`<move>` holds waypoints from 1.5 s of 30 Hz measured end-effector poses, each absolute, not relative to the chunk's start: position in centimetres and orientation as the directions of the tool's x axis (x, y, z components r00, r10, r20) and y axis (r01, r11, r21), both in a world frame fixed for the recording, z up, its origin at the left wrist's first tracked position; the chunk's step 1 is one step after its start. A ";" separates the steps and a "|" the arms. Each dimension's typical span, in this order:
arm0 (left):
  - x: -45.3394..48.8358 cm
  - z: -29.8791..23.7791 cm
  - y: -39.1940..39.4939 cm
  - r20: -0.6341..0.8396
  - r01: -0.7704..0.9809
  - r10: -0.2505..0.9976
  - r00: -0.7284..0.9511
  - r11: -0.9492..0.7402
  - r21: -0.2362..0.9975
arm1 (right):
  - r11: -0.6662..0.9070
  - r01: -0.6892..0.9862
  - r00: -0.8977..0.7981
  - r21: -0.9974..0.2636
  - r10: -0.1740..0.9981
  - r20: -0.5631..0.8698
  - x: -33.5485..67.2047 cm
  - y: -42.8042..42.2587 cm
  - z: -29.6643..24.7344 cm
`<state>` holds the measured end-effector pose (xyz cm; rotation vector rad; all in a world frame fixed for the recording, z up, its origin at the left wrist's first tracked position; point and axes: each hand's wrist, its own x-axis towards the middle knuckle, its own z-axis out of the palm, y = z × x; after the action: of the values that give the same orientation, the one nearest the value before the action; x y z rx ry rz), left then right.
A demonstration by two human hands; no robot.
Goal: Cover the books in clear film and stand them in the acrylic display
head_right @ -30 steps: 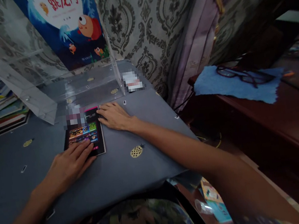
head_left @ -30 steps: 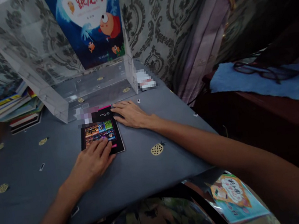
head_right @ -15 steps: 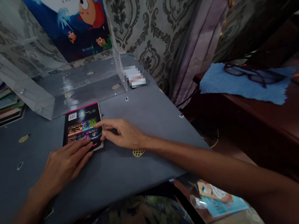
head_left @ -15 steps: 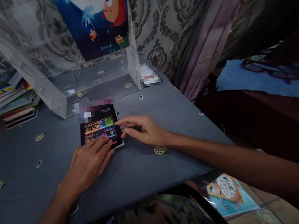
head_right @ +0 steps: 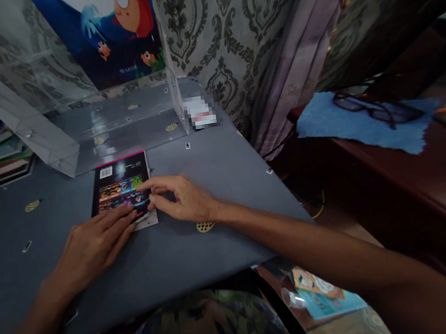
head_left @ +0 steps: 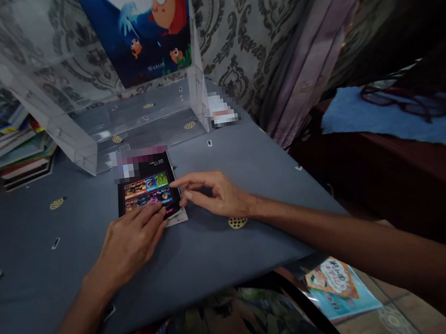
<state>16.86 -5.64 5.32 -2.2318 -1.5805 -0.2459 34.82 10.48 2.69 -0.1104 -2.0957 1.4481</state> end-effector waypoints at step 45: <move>17.1 4.4 -5.9 0.369 0.955 0.882 0.292 -0.246 -0.167 | 0.699 -0.234 -0.894 -0.675 0.117 0.432 35.1 10.4 2.8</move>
<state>17.07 -5.90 4.41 -2.2109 -1.6560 -0.2814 35.14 10.35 2.77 0.0905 -2.4609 1.0646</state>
